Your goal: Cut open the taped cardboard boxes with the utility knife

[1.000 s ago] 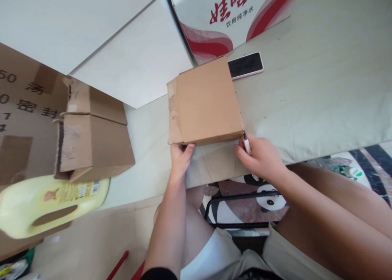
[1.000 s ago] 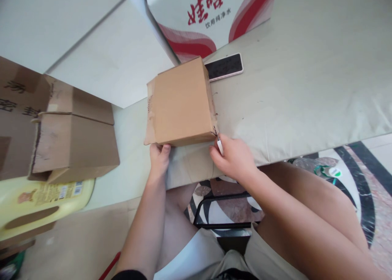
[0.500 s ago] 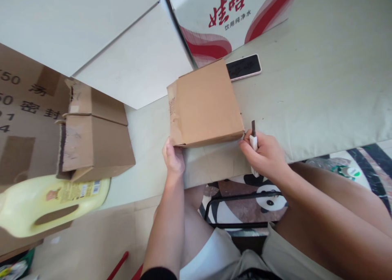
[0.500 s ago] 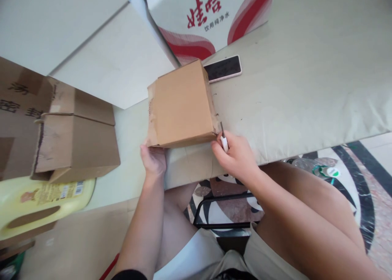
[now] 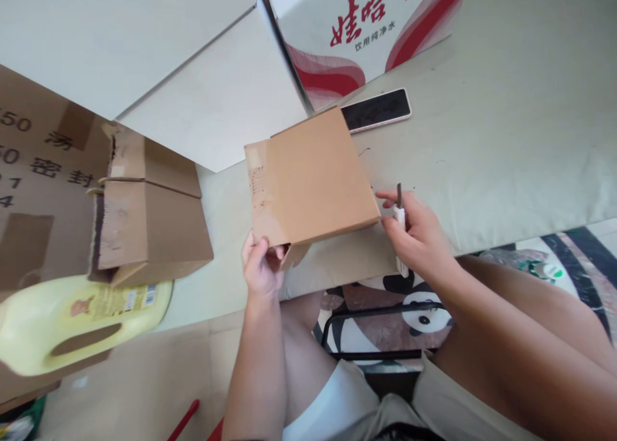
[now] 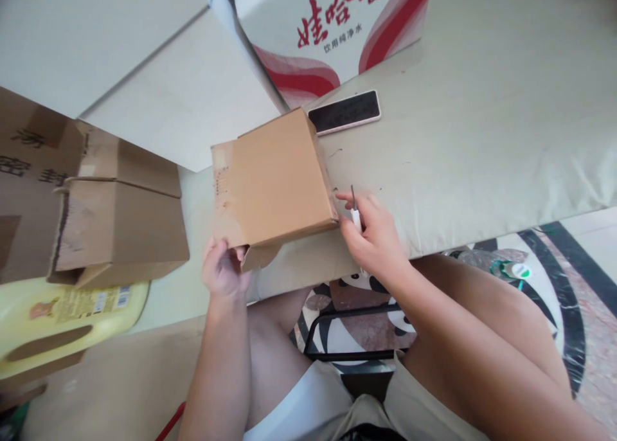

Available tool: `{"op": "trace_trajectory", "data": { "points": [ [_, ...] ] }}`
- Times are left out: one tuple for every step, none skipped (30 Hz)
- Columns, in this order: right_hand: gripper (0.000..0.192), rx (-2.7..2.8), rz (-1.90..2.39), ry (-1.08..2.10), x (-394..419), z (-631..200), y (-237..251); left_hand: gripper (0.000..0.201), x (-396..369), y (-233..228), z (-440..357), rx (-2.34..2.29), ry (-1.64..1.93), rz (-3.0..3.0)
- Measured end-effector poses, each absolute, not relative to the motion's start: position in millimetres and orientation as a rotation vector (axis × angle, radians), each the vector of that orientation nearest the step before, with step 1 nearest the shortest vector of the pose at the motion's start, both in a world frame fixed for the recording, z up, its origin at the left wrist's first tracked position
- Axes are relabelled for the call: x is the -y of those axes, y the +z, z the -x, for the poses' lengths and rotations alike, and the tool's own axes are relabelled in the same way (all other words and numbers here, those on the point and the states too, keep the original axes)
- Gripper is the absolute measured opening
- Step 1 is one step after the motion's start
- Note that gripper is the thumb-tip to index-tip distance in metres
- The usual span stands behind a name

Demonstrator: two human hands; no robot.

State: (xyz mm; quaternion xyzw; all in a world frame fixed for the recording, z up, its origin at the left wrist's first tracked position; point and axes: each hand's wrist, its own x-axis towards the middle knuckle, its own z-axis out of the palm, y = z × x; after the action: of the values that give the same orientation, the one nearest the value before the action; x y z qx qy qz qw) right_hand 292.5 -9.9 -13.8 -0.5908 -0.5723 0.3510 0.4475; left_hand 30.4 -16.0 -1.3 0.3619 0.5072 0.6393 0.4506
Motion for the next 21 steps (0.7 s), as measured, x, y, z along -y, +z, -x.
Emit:
{"op": "trace_trajectory", "data": {
  "points": [
    [0.030, 1.448, 1.445, 0.873, 9, -292, -15, 0.026, 14, -2, -26, -1.247, 1.595, -0.880],
    [0.029, 1.473, 1.433, 0.884, 9, -291, -16, 0.026, 10, -4, -22, -1.253, 1.616, -0.860],
    [0.028, 1.491, 1.427, 0.895, 9, -290, -17, 0.030, 4, -7, -17, -1.263, 1.649, -0.815],
    [0.029, 1.502, 1.428, 0.904, 9, -289, -18, 0.032, -3, -10, -12, -1.297, 1.683, -0.770],
    [0.029, 1.505, 1.436, 0.909, 10, -288, -18, 0.029, -11, -14, -8, -1.359, 1.735, -0.756],
    [0.030, 1.501, 1.444, 0.911, 10, -288, -19, 0.024, -19, -18, -5, -1.437, 1.775, -0.750],
    [0.031, 1.494, 1.448, 0.913, 10, -287, -19, 0.020, -25, -22, -3, -1.508, 1.752, -0.741],
    [0.031, 1.484, 1.447, 0.917, 10, -287, -19, 0.021, -30, -26, -3, -1.548, 1.696, -0.755],
    [0.031, 1.475, 1.443, 0.932, 10, -287, -18, 0.027, -33, -30, -5, -1.536, 1.646, -0.805],
    [0.030, 1.467, 1.440, 0.952, 10, -287, -17, 0.034, -33, -32, -7, -1.519, 1.593, -0.838],
    [0.030, 1.461, 1.439, 0.982, 10, -287, -15, 0.038, -31, -34, -10, -1.497, 1.541, -0.849],
    [0.029, 1.456, 1.443, 1.017, 10, -288, -14, 0.041, -27, -36, -13, -1.479, 1.526, -0.845],
    [0.029, 1.449, 1.452, 1.051, 11, -288, -12, 0.043, -22, -36, -16, -1.463, 1.519, -0.849],
    [0.029, 1.439, 1.461, 1.083, 12, -289, -11, 0.047, -16, -35, -17, -1.442, 1.542, -0.895],
    [0.029, 1.429, 1.466, 1.111, 12, -289, -11, 0.055, -9, -34, -18, -1.406, 1.549, -0.961],
    [0.030, 1.418, 1.470, 1.132, 13, -290, -12, 0.059, -2, -32, -18, -1.396, 1.557, -1.024],
    [0.031, 1.403, 1.471, 1.147, 14, -291, -13, 0.059, 5, -31, -17, -1.398, 1.544, -1.062],
    [0.031, 1.383, 1.465, 1.150, 15, -291, -15, 0.058, 11, -30, -16, -1.400, 1.537, -1.097],
    [0.030, 1.361, 1.448, 1.146, 15, -292, -18, 0.056, 18, -29, -15, -1.405, 1.530, -1.132],
    [0.029, 1.336, 1.419, 1.134, 16, -292, -20, 0.056, 24, -30, -14, -1.412, 1.525, -1.152],
    [0.028, 1.309, 1.382, 1.121, 15, -293, -22, 0.056, 29, -31, -14, -1.421, 1.525, -1.160]
  ]
}}
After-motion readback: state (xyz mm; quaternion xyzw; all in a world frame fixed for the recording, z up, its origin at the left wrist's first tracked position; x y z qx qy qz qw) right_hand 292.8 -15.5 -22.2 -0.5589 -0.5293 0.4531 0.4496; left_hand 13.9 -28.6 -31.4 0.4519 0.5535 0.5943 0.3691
